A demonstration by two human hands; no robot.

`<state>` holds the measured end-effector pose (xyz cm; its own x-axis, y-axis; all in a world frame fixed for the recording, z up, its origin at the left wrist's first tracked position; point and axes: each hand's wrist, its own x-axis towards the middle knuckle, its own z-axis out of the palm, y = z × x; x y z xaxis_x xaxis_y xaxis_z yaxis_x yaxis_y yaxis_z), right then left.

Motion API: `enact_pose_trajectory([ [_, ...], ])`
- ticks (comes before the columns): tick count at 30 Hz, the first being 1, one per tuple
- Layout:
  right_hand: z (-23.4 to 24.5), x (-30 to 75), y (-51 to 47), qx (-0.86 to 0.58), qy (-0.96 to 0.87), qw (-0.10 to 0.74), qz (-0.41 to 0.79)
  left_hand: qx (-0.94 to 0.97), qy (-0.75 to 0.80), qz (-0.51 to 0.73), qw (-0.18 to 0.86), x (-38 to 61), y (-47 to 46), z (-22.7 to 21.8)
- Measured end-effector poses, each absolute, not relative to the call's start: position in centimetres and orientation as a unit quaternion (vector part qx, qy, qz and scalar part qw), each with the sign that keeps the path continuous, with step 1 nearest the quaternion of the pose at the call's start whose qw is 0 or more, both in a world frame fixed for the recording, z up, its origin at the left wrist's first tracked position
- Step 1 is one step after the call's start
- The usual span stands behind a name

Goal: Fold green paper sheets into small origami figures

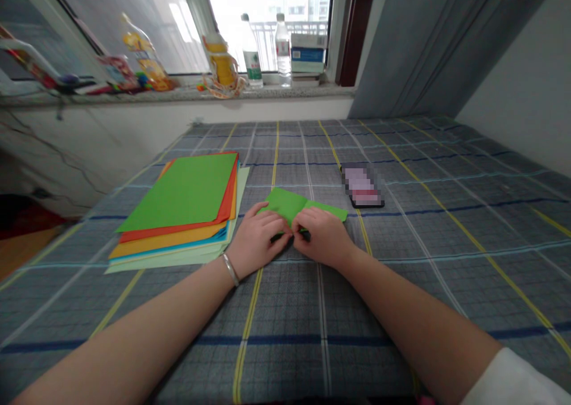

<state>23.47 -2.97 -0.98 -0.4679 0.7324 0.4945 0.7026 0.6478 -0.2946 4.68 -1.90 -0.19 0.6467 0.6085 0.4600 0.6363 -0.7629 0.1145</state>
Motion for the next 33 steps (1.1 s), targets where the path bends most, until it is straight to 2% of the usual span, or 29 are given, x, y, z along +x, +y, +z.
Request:
enact_pose_trajectory([
  [15,-0.4,23.7,-3.2,-0.436,-0.845,0.305,0.047,-0.901,-0.344,-0.26,0.041,4.5,-2.1,0.2],
  [33,0.1,26.6,-2.6,-0.474,-0.824,0.307,0.024,-0.867,-0.392,-0.307,0.004,3.5,-1.5,0.3],
])
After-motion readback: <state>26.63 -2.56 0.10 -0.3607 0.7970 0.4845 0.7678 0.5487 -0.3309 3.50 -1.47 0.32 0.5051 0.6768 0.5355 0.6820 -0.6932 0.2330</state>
